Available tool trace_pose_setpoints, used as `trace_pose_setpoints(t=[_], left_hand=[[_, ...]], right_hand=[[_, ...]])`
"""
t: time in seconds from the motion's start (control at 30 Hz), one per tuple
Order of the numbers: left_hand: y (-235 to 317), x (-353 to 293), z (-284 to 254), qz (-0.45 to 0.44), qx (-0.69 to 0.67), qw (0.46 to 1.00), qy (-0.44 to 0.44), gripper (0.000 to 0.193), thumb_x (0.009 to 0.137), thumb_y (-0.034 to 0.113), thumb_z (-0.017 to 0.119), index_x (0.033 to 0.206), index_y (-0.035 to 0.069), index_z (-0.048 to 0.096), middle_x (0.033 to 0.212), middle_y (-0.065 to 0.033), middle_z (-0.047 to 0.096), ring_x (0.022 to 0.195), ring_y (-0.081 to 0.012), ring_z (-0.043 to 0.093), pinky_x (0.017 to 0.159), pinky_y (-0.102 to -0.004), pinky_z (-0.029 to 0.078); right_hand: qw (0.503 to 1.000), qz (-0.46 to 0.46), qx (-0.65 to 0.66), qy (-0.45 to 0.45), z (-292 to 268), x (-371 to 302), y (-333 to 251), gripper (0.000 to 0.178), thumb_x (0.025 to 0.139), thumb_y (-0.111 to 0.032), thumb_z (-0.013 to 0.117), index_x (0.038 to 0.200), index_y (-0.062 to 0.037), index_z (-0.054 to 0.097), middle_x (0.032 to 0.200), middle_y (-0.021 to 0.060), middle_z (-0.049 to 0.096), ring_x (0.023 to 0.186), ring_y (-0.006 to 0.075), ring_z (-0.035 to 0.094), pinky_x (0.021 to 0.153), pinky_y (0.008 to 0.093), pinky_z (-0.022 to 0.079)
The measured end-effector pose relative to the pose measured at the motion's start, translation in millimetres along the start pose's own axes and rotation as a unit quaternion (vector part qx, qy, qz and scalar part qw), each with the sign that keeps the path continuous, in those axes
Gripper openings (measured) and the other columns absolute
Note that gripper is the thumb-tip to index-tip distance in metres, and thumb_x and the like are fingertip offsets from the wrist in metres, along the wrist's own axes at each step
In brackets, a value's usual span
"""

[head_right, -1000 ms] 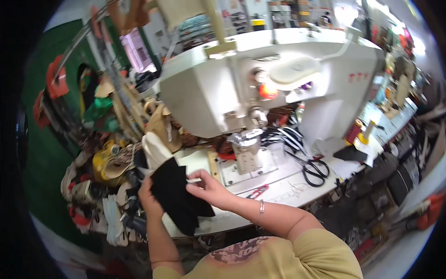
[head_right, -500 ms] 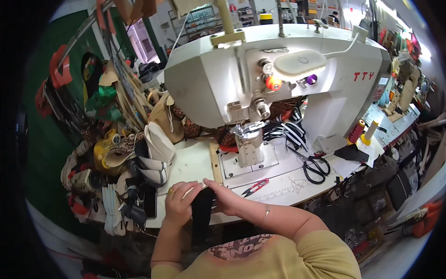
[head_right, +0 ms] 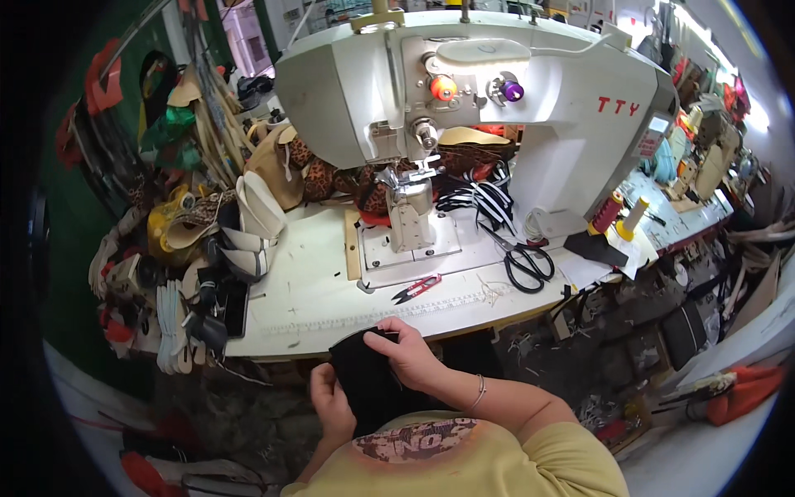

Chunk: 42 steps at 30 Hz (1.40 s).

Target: The person stitches shoe upper pieces using a sewing machine, trims excess thread with snips, and fits the upper onto shoe base components, tapping the pieces together with a hammer.

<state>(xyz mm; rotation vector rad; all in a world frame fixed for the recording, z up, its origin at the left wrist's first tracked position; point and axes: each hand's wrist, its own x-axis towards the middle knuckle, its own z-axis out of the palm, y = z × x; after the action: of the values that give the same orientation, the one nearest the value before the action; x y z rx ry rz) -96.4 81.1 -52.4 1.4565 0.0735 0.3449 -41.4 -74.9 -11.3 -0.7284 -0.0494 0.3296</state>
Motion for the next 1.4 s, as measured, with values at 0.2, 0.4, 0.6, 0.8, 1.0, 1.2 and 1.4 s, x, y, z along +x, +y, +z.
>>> trace_pose_setpoints(t=[0.2,0.4,0.6,0.8,1.0,1.2,1.4], left_hand=[[33,-13,-4,-0.131,-0.31,0.935,-0.115,0.036,0.093,0.016,0.051,0.125,0.0,0.046,0.122,-0.0107,0.054,0.112,-0.0207,0.051,0.094,-0.0315,0.039],[63,27,-1,0.137,0.245,0.955,-0.093,0.035,0.088,0.016,0.059,0.116,-0.004,0.054,0.109,-0.019,0.061,0.102,-0.0309,0.059,0.089,-0.0389,0.044],[70,130,-36,0.187,0.658,0.724,-0.088,0.038,0.089,0.032,0.055,0.082,-0.005,0.064,0.081,-0.0263,0.062,0.083,-0.0428,0.058,0.075,-0.0495,0.044],[50,194,-86,0.081,0.715,0.684,-0.117,0.056,0.08,0.053,0.06,0.089,-0.001,0.065,0.085,-0.0201,0.064,0.09,-0.0389,0.058,0.084,-0.0493,0.043],[29,155,-103,0.082,0.746,0.655,-0.082,0.031,0.087,0.033,0.054,0.081,0.007,0.07,0.087,-0.0168,0.065,0.091,-0.0361,0.059,0.085,-0.0502,0.043],[-19,153,-89,0.094,0.737,0.645,-0.179,0.03,0.086,0.034,0.054,0.087,0.009,0.068,0.093,-0.0155,0.065,0.1,-0.037,0.056,0.088,-0.0534,0.04],[-36,204,-116,0.136,0.635,0.757,-0.067,0.03,0.083,0.031,0.057,0.096,0.006,0.068,0.105,-0.0191,0.062,0.104,-0.0376,0.053,0.097,-0.0494,0.034]], right_hand=[[0.966,-0.13,-0.023,-0.222,11,13,-4,0.02,0.079,-0.01,0.066,0.094,-0.0059,0.053,0.098,0.0076,0.054,0.097,0.0183,0.05,0.09,0.0325,0.037],[0.942,-0.142,-0.233,-0.194,28,44,2,0.055,0.083,-0.012,0.066,0.129,-0.0041,0.037,0.117,0.0076,0.05,0.107,0.0178,0.049,0.098,0.0325,0.038],[0.942,0.064,-0.274,-0.184,38,147,5,0.057,0.091,-0.038,0.057,0.135,-0.0053,0.039,0.125,0.0055,0.05,0.116,0.0149,0.043,0.098,0.033,0.038],[0.59,-0.282,-0.753,0.073,-18,321,-17,0.027,0.085,-0.022,0.059,0.105,-0.0044,0.061,0.108,0.0189,0.059,0.104,0.032,0.056,0.089,0.0421,0.044],[0.467,-0.098,-0.865,0.154,-24,365,-18,0.025,0.078,-0.009,0.055,0.102,-0.0074,0.061,0.109,0.0127,0.062,0.096,0.0301,0.062,0.084,0.0442,0.047],[0.403,-0.237,-0.883,-0.029,-3,330,-24,0.02,0.082,-0.01,0.051,0.097,-0.0137,0.062,0.094,0.0092,0.064,0.094,0.0279,0.061,0.078,0.0438,0.045],[0.418,-0.407,-0.779,-0.231,8,219,-32,0.014,0.074,-0.008,0.058,0.087,-0.0124,0.057,0.089,0.0055,0.057,0.093,0.0266,0.055,0.09,0.0388,0.037]])
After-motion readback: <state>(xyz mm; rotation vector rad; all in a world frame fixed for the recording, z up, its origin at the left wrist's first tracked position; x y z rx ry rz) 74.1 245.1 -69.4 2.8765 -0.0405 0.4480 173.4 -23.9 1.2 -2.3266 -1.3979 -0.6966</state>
